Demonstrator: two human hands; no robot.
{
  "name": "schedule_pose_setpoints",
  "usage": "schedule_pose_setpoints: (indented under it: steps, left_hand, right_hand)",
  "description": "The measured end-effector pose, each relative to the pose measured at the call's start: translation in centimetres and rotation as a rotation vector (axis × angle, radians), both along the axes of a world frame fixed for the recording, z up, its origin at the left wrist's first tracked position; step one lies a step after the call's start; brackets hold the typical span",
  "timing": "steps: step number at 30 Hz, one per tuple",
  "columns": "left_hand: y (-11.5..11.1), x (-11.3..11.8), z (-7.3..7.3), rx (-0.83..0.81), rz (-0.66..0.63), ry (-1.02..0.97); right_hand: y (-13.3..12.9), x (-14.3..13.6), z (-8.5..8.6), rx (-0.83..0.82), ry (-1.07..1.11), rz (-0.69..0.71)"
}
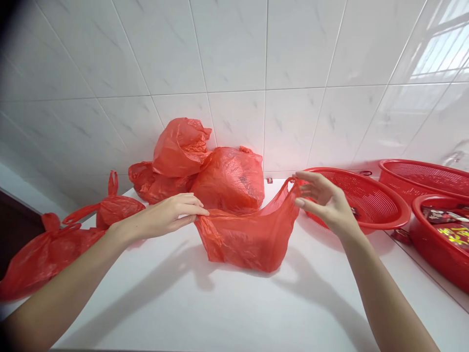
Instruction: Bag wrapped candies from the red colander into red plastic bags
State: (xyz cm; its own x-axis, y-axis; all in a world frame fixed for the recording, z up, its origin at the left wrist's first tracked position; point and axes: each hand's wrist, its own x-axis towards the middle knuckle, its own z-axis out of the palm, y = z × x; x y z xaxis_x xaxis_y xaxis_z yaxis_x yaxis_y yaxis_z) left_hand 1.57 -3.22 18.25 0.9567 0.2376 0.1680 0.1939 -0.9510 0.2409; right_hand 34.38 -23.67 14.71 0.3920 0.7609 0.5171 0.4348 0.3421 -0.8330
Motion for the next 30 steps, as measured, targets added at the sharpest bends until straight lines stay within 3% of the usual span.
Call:
schedule_pose_setpoints:
  steps: [5, 8, 11, 15, 20, 25, 30]
  left_hand:
    - [-0.3, 0.0, -0.3, -0.001, -0.022, -0.043]
    - [-0.6, 0.4, -0.2, 0.029, -0.027, -0.029]
    - [-1.1, 0.3, 0.0, 0.049, -0.002, -0.016]
    - [-1.3, -0.7, 0.3, 0.026, 0.093, -0.055]
    - [-0.8, -1.9, -0.1, -0.004, 0.257, -0.289]
    - [-1.7, -2.6, -2.0, -0.183, 0.319, -0.422]
    - [-3.7, -3.0, -5.4, -0.182, 0.463, -0.555]
  right_hand:
    - [0.3, 0.3, -4.5, -0.146, 0.075, 0.205]
    - [1.6, -0.8, -5.8, -0.281, 0.135, 0.240]
    - [3.3, -2.2, -5.8, -0.314, 0.264, 0.216]
    - [4.9, -3.6, -5.0, -0.232, 0.434, 0.247]
    - [5.9, -4.3, -4.5, -0.207, 0.448, 0.275]
    - [6.2, -4.7, -4.6, -0.184, 0.465, 0.250]
    - [6.1, -4.8, -4.7, -0.183, 0.477, 0.250]
